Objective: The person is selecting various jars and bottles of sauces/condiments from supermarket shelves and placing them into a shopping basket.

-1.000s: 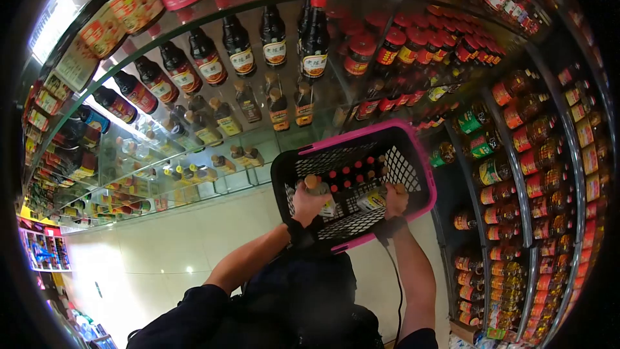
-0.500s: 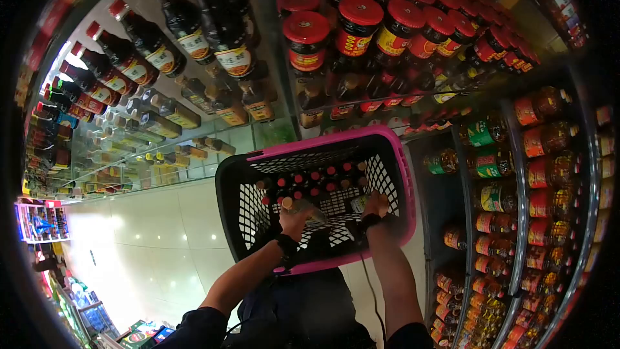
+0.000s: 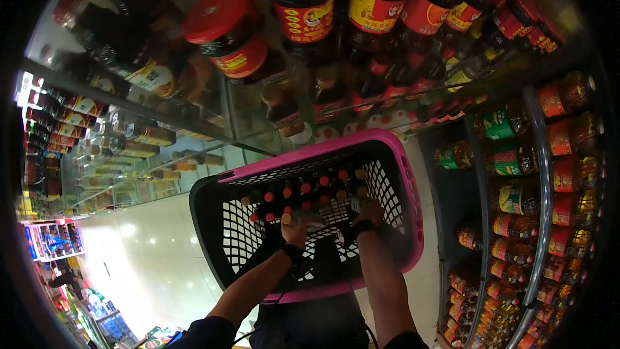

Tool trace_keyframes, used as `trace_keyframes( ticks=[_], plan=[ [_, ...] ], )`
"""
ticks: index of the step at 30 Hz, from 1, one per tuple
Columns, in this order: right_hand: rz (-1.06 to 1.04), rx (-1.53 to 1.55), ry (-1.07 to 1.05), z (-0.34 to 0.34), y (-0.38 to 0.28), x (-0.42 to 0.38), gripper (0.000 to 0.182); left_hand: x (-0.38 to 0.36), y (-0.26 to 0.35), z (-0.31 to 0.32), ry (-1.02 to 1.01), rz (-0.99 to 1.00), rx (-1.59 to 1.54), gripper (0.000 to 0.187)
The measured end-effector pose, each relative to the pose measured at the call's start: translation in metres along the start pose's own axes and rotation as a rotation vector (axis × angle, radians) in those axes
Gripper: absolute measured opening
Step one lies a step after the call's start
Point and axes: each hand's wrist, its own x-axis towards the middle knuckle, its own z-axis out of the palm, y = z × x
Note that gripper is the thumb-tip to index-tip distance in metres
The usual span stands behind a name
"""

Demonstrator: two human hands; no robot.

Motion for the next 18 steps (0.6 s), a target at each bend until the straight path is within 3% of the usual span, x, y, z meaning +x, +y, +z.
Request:
trace_keyframes(
  ticks=[2, 4, 9, 11, 14, 16, 18],
  plan=[
    [0.053, 0.080, 0.099, 0.008, -0.001, -0.001, 0.091, 0.008, -0.011, 0.010, -0.004, 0.023, 0.076, 0.058],
    [0.009, 0.103, 0.272, 0.027, -0.001, 0.014, 0.098, 0.001, -0.009, 0.014, -0.050, 0.038, 0.030, 0.057],
    [0.040, 0.109, 0.262, 0.045, -0.008, 0.034, 0.111, 0.000, -0.013, 0.031, -0.271, -0.027, 0.056, 0.067],
    [0.092, 0.142, 0.221, 0.047, -0.014, 0.037, 0.114, 0.003, -0.036, 0.047, -0.148, 0.241, 0.290, 0.064],
    [0.148, 0.098, 0.186, 0.057, -0.020, 0.047, 0.106, 0.012, -0.053, 0.062, -0.248, 0.256, 0.243, 0.062],
    [0.233, 0.998, 0.400, 0.078, -0.020, 0.056, 0.057, 0.007, -0.034, 0.062, -0.278, 0.306, 0.276, 0.062],
    [0.203, 1.165, 0.493, 0.101, -0.024, 0.069, 0.051, 0.007, -0.029, 0.063, -0.308, 0.356, 0.310, 0.062]
  ],
)
